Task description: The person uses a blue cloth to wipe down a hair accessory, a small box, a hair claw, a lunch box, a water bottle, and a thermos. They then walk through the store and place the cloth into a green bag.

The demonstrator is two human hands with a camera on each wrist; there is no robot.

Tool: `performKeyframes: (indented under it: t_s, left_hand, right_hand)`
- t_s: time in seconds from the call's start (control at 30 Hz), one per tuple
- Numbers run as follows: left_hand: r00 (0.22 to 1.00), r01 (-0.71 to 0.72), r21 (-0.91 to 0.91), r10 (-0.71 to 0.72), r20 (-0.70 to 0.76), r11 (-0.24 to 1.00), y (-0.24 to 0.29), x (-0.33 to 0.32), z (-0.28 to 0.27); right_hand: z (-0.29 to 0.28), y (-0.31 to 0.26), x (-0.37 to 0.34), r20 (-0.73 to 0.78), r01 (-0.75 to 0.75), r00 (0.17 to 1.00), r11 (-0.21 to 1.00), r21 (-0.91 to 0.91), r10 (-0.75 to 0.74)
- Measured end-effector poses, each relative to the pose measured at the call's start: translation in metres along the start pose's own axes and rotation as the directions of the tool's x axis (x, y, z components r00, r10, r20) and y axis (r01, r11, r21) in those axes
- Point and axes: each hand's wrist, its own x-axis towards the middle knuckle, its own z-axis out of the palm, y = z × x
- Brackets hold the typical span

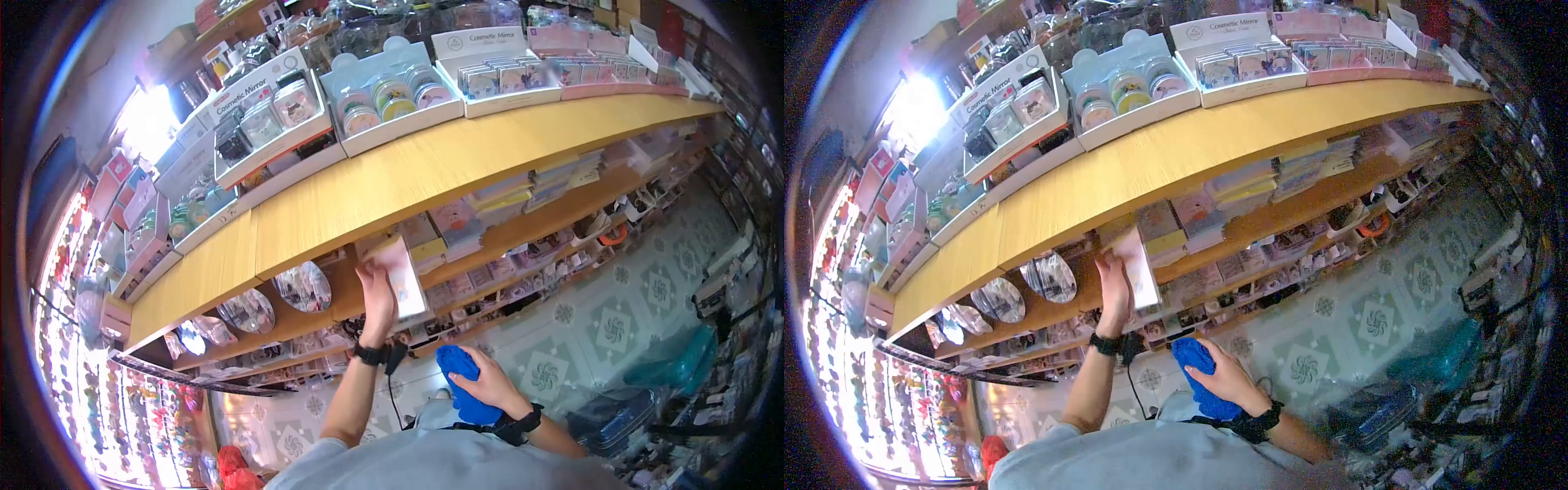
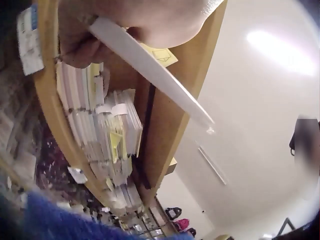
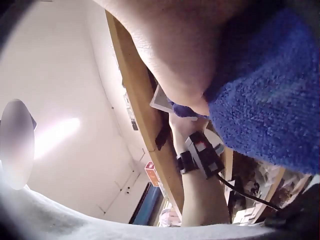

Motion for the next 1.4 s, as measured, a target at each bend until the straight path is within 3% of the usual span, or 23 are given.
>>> performKeyframes:
  t_s: [0.07, 0.13, 0.2, 0.23, 0.33, 0.47, 0.5, 0.6, 0.7, 0.8, 0.87, 0.9, 1.0, 1.03, 1.13, 1.23, 1.37, 1.4]
  left_hand:
    - [0.964, -0.266, 0.455, 0.219, 0.153, 0.85, -0.005, 0.028, 0.001]
    - [0.915, -0.402, 0.629, 0.31, 0.258, 0.665, -0.006, 0.053, 0.004]
    - [0.909, -0.413, 0.635, 0.341, 0.241, 0.653, -0.009, 0.07, 0.018]
    - [0.948, -0.291, 0.737, 0.29, 0.134, 0.61, -0.008, 0.079, 0.031]
    - [0.904, -0.413, 0.865, 0.242, 0.352, 0.285, -0.005, 0.09, 0.035]
    - [0.77, -0.627, 0.772, 0.238, 0.592, 0.11, 0.037, 0.049, 0.047]
    - [0.84, -0.52, 0.853, 0.2, 0.504, 0.037, 0.033, 0.04, 0.05]
    - [0.79, -0.612, 0.752, 0.149, 0.594, 0.247, 0.055, 0.016, 0.069]
    - [0.842, -0.517, 0.794, 0.024, 0.539, 0.32, 0.046, 0.02, 0.068]
    - [0.859, -0.484, 0.826, -0.025, 0.512, 0.288, 0.056, 0.016, 0.081]
    - [0.823, -0.561, 0.784, 0.074, 0.563, 0.265, 0.034, 0.022, 0.077]
    - [0.803, -0.593, 0.765, 0.125, 0.582, 0.25, 0.025, 0.025, 0.076]
    - [0.857, -0.511, 0.805, 0.107, 0.504, 0.301, 0.019, 0.028, 0.076]
    - [0.835, -0.538, 0.779, 0.081, 0.544, 0.322, 0.023, 0.026, 0.078]
    - [0.835, -0.497, 0.868, 0.26, 0.485, -0.022, 0.017, 0.005, 0.087]
    - [0.842, -0.441, 0.897, 0.36, 0.402, 0.028, 0.03, -0.041, 0.134]
    - [0.774, -0.633, 0.68, 0.269, 0.573, 0.37, 0.03, -0.1, 0.219]
    - [0.74, -0.67, 0.647, 0.258, 0.622, 0.364, 0.018, -0.102, 0.234]
  right_hand:
    - [-0.003, 0.009, -0.006, -0.012, -0.037, 0.999, 0.997, 0.061, 0.038]
    - [-0.006, 0.019, -0.012, -0.048, -0.077, 0.995, 0.992, 0.101, 0.082]
    - [-0.012, 0.028, -0.019, -0.101, -0.122, 0.986, 0.986, 0.116, 0.134]
    - [-0.016, 0.027, -0.022, -0.124, -0.126, 0.981, 0.974, 0.187, 0.15]
    - [-0.023, 0.033, -0.028, -0.263, -0.094, 0.954, 0.978, 0.186, 0.142]
    - [-0.037, 0.033, -0.039, -0.311, -0.139, 0.924, 0.953, 0.269, 0.222]
    - [-0.039, 0.037, -0.041, -0.324, -0.13, 0.918, 0.945, 0.299, 0.229]
    - [-0.041, 0.057, -0.044, -0.301, -0.156, 0.915, 0.924, 0.349, 0.268]
    - [-0.045, 0.062, -0.045, -0.34, -0.146, 0.913, 0.958, 0.245, 0.226]
    - [-0.066, 0.046, -0.044, -0.254, -0.227, 0.926, 0.948, 0.223, 0.281]
    - [-0.085, 0.034, -0.043, -0.174, -0.261, 0.934, 0.927, 0.269, 0.313]
    - [-0.094, 0.036, -0.044, -0.173, -0.235, 0.945, 0.942, 0.239, 0.279]
    - [-0.119, 0.05, -0.045, -0.204, -0.105, 0.969, 0.98, 0.169, 0.139]
    - [-0.129, 0.053, -0.048, -0.194, -0.111, 0.972, 0.987, 0.116, 0.132]
    - [-0.165, 0.056, -0.055, -0.18, -0.105, 0.978, 0.994, -0.003, 0.103]
    - [-0.2, 0.06, -0.077, -0.176, -0.066, 0.982, 0.998, 0.008, 0.066]
    - [-0.235, 0.096, -0.098, -0.249, -0.234, 0.934, 0.965, 0.118, 0.257]
    - [-0.244, 0.103, -0.102, -0.276, -0.234, 0.925, 0.964, 0.129, 0.261]
